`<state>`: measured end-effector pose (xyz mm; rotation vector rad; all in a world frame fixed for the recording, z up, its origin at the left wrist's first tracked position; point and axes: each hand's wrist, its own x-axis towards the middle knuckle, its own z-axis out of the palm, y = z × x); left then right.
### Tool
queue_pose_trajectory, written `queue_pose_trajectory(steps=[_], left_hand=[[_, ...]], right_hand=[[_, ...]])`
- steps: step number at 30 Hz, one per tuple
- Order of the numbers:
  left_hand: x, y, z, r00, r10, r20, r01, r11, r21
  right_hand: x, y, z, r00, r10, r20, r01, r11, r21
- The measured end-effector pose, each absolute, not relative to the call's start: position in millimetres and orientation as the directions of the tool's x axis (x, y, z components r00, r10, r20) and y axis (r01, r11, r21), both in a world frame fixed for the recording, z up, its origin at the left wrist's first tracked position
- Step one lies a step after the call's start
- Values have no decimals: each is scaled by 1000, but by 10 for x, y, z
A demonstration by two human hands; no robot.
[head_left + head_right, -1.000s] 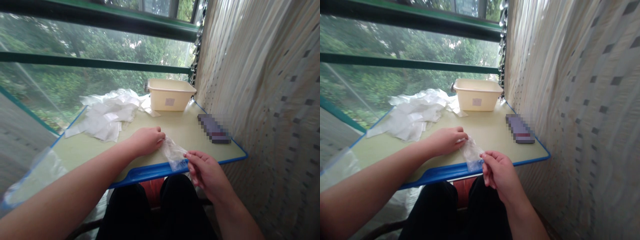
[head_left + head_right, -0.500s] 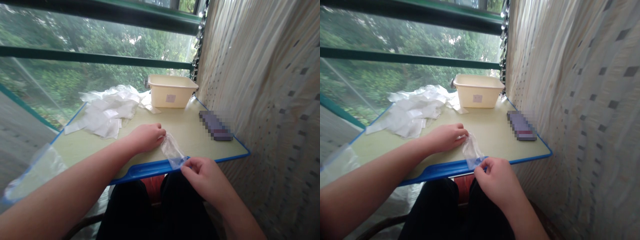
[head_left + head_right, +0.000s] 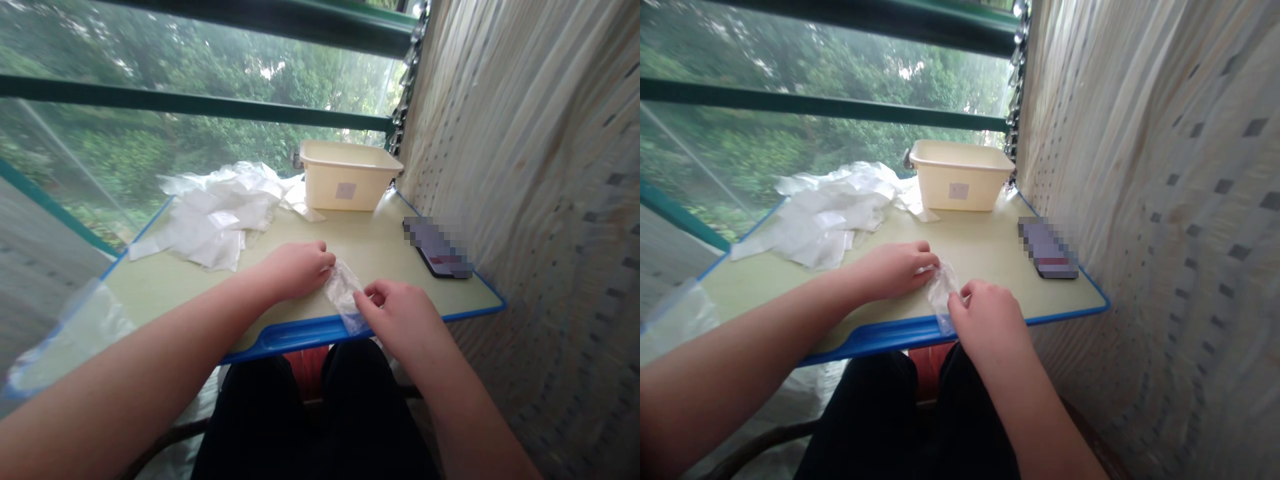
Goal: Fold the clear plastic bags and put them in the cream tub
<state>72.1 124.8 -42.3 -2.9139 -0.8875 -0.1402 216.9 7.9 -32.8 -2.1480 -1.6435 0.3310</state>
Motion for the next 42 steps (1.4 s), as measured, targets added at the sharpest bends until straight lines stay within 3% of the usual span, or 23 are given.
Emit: queue_pose_trajectory(steps=[2,5,8,10,12,14,18,21,24,28,37,40,42], left_hand=[[722,1250,-422,827,549,117,558,-828,-60],[721,1246,-418,824,556,113,564,-824,-58],[719,1241,-406,821,561,104,568,-821,-57],[716,1241,-396,820,563,100,570,-820,-54],[714,1243,-390,821,563,98,569,-821,-51],[712,1246,-388,823,559,100,566,-823,-51],[714,1249,-397,825,553,111,561,-826,-53],[716,1250,-401,829,548,115,555,-831,-44],[718,1249,-400,836,537,116,546,-836,-59],[724,1245,-404,832,543,112,553,-826,-106],[738,1179,-352,808,553,205,587,-788,-187],[739,1096,-287,838,463,287,518,-840,-157],[752,1036,-267,895,343,284,381,-920,-91]], right_hand=[[2201,103,-343,261,965,-10,754,-210,-622],[2247,100,-391,237,957,-165,439,-257,-861],[2266,72,-465,196,944,-267,159,-299,-941],[2278,46,-511,159,941,-298,95,-315,-944],[2295,12,-544,158,935,-318,149,-341,-928],[2310,-28,-564,201,939,-278,306,-330,-893],[2284,-118,-582,287,957,-29,684,-227,-693],[2231,-174,-579,333,936,109,819,-230,-526],[2208,-206,-562,234,938,256,910,-118,-397],[2253,-228,-558,68,936,345,930,66,-362],[2369,-259,-675,-63,919,389,908,214,-360],[2383,-260,-698,-75,904,422,901,243,-361],[2399,-263,-715,-85,892,444,895,264,-360]])
